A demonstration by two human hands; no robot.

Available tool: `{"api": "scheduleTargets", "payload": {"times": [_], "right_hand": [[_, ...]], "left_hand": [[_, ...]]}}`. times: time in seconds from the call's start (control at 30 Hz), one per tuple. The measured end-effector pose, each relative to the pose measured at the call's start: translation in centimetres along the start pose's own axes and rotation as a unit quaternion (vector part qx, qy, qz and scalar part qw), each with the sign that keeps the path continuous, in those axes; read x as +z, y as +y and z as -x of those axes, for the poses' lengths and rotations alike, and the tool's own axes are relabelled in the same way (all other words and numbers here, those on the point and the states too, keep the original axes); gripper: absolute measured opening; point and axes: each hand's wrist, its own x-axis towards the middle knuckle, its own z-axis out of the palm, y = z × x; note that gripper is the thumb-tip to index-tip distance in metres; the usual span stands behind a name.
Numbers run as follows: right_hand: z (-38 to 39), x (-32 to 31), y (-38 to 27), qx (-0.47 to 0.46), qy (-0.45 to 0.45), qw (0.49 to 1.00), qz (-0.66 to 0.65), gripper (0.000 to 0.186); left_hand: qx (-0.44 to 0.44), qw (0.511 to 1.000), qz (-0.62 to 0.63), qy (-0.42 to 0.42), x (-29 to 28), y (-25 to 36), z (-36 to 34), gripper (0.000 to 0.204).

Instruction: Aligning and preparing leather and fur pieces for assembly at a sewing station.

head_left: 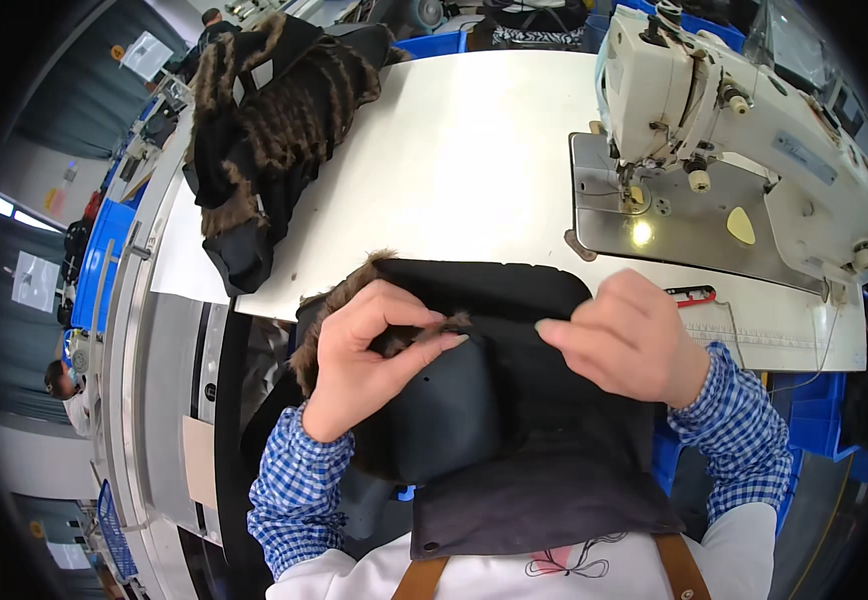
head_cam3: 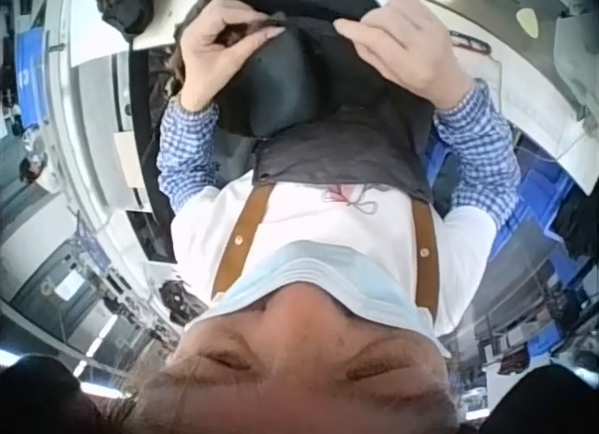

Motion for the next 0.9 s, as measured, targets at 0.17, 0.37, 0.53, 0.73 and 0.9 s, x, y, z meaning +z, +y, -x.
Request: {"api": "scheduleTargets", "payload": {"times": [0.17,0.37,0.53,0.73,0.9], "right_hand": [[1.5,0.4,-0.1,-0.149,0.027,0.982,0.116,0.034],[1.3,1.0,0.0,-0.181,0.035,0.974,0.133,0.031],[1.4,1.1,0.1,-0.179,0.039,0.974,0.132,0.031],[1.0,0.7,0.3,-0.144,0.015,0.985,0.098,0.035],[0.3,1.1,0.5,0.055,0.007,0.998,-0.041,0.027]], "left_hand": [[0.150,0.982,-0.104,0.046,0.4,-1.0,1.2,0.027],[0.266,0.950,-0.139,0.087,0.5,-2.8,2.0,0.032],[0.270,0.949,-0.133,0.089,0.6,-3.0,2.0,0.033],[0.231,0.964,-0.103,0.084,0.8,-2.6,1.4,0.036],[0.109,0.987,-0.115,-0.030,-0.2,-0.5,-0.7,0.040]]}}
